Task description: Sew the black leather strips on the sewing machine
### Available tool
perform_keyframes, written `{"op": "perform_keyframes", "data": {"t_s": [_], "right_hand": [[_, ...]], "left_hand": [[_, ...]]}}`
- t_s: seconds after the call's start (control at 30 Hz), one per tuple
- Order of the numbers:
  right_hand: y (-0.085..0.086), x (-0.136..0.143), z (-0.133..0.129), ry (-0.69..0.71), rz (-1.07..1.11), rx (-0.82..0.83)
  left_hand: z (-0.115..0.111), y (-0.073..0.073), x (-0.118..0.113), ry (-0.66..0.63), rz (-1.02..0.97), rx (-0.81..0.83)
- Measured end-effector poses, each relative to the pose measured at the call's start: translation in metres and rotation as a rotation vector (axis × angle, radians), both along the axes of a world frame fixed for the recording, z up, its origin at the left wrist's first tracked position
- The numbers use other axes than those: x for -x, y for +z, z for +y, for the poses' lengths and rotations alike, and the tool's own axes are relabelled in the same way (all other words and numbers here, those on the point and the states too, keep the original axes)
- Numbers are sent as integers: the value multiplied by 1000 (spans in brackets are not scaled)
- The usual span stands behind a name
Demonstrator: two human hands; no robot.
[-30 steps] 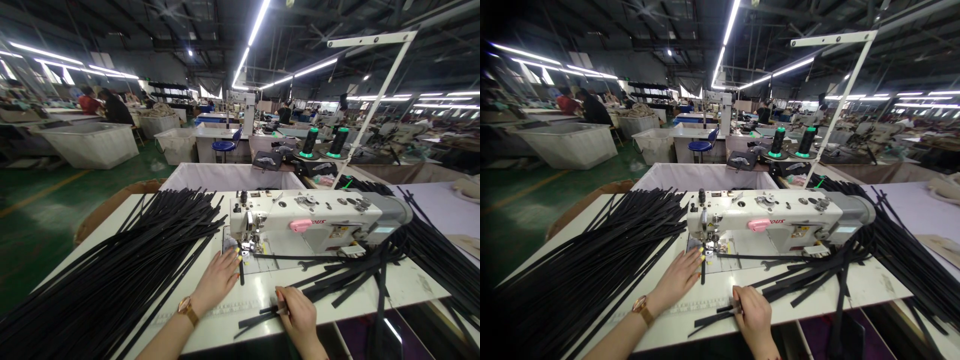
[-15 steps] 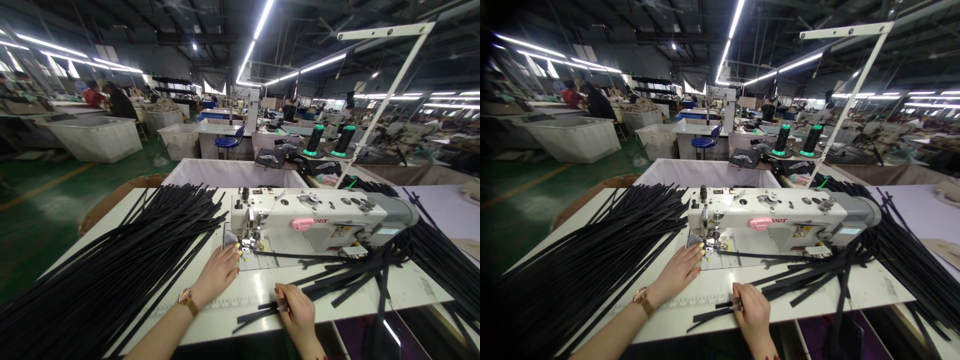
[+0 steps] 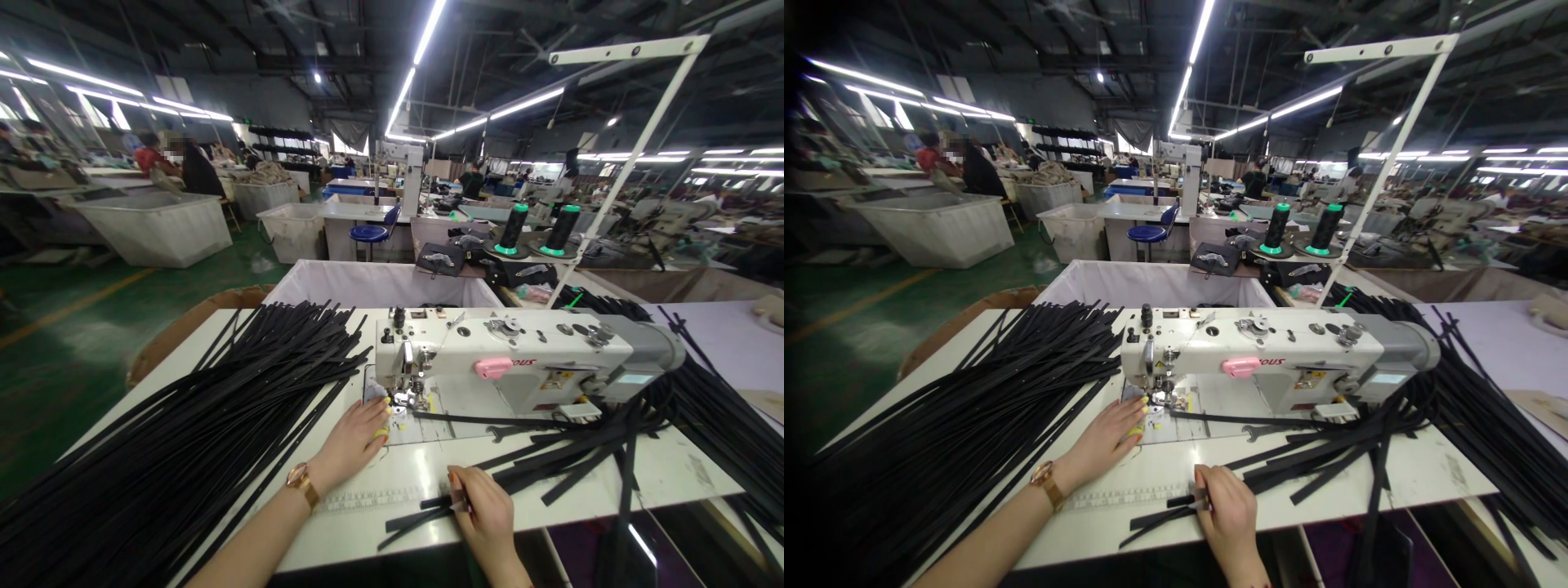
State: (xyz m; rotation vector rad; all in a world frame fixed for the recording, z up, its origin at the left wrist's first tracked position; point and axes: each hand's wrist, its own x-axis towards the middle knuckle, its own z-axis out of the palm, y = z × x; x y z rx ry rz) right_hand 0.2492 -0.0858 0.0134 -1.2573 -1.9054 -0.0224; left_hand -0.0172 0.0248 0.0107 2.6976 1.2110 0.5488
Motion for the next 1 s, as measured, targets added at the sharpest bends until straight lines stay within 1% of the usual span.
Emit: {"op": "perform_keyframes", "data": {"t_s": [0.1,0.23,0.33,0.43,0.53,0.67,0.77,0.87,1.0], "right_hand": [[-3,-1,0,2,13,11],[-8,-2,2,5,17,5],[-8,-1,2,0,12,9],[-8,-1,2,-1,12,11],[-8,-1,3,3,3,28],[-7,-1,4,13,18,34],[-6,-1,5,11,12,26],[-7,-2,5,8,7,40],[-9,-2,4,-9,0,54]], "left_hand": [[20,8,4,-3,-100,2],[59,19,3,36,-184,9],[86,24,-2,-25,-190,1],[102,27,-8,-126,-173,3],[109,31,-12,-193,-152,6],[111,38,-8,-236,-131,-13],[110,41,-2,-246,-109,-42],[109,40,4,-237,-92,-63],[108,39,4,-222,-72,-92]]}}
